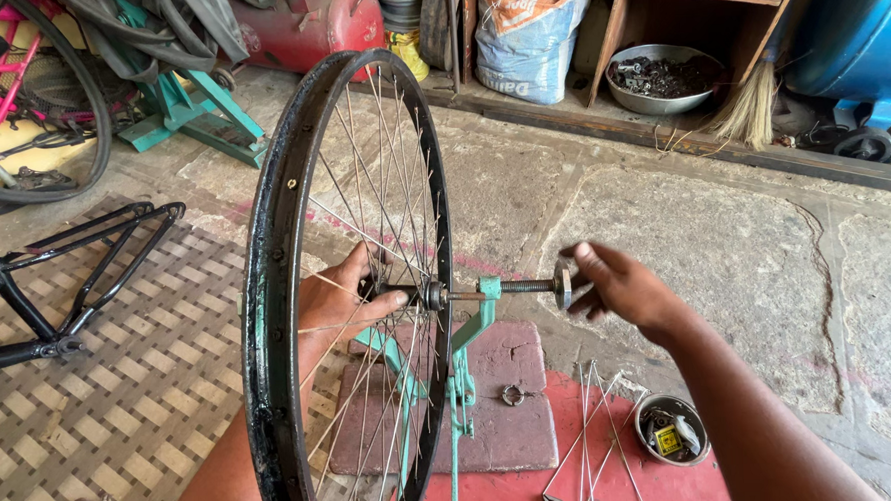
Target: The person inserts spokes into a bicycle wheel rim and tightens them by hand and with a tool, then rotates the wheel on a truing stand.
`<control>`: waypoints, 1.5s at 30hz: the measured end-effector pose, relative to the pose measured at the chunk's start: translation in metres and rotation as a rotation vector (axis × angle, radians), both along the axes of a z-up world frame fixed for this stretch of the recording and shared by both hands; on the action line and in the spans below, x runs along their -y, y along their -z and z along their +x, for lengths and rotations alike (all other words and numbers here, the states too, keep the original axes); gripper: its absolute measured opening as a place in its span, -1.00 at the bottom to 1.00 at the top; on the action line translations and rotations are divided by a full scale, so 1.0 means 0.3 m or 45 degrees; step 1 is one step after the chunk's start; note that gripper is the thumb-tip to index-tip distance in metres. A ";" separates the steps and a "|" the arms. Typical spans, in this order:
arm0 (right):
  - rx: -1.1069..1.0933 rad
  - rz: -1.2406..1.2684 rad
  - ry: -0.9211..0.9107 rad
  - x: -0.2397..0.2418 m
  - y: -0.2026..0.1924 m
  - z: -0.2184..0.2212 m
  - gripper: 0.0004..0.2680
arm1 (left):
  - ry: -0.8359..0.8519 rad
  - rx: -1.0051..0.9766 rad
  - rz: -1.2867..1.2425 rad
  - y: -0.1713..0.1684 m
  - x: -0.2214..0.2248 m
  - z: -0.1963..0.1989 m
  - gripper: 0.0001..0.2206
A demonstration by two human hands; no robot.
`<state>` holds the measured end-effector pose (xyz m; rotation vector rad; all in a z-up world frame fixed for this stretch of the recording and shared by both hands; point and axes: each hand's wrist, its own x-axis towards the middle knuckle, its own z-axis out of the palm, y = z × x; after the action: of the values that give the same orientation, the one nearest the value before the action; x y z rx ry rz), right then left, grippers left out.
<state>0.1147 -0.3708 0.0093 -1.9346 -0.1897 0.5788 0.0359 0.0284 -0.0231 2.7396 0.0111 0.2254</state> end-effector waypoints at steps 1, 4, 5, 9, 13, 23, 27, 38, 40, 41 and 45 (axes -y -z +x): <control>0.103 0.072 -0.107 0.004 0.004 0.002 -0.61 | 0.003 -0.013 -0.005 -0.003 -0.001 0.001 0.02; 0.323 0.291 -0.295 0.028 0.003 0.008 -0.57 | 0.001 -0.038 -0.010 0.000 -0.004 0.003 0.03; 0.336 0.365 -0.273 0.032 -0.005 0.011 -0.58 | -0.006 -0.035 -0.004 0.003 -0.001 0.007 0.03; 0.020 0.068 0.040 0.003 -0.020 -0.002 -0.60 | -0.019 -0.043 0.020 -0.012 0.010 0.000 0.03; 0.269 0.117 -0.282 0.023 -0.016 -0.006 -0.59 | -0.065 -0.093 0.015 -0.049 0.027 -0.020 -0.04; 0.488 0.212 -0.222 0.006 -0.018 0.007 -0.66 | 0.029 -0.004 -0.102 0.019 -0.009 0.009 -0.01; 1.212 -0.190 -0.158 -0.080 -0.077 -0.063 -0.71 | 0.018 -0.017 -0.172 0.052 -0.022 0.017 0.03; 1.414 -0.621 -0.523 -0.410 -0.026 -0.241 -0.85 | 0.210 0.011 -0.421 -0.099 -0.039 -0.086 -0.10; 1.438 -0.620 -0.520 -0.430 -0.029 -0.252 -0.86 | 0.262 0.180 -0.480 -0.166 -0.126 -0.146 -0.16; 1.436 -0.644 -0.519 -0.438 -0.027 -0.262 -0.85 | 0.075 0.141 -0.431 -0.213 -0.187 -0.193 -0.24; 1.378 -0.716 -0.528 -0.488 -0.027 -0.290 -0.83 | -0.457 0.085 -0.714 -0.304 -0.343 -0.400 -0.40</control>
<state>0.0277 -0.2244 0.0175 -2.6041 -1.2339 -0.2685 -0.0840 0.1312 0.0682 2.1519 0.4761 0.3510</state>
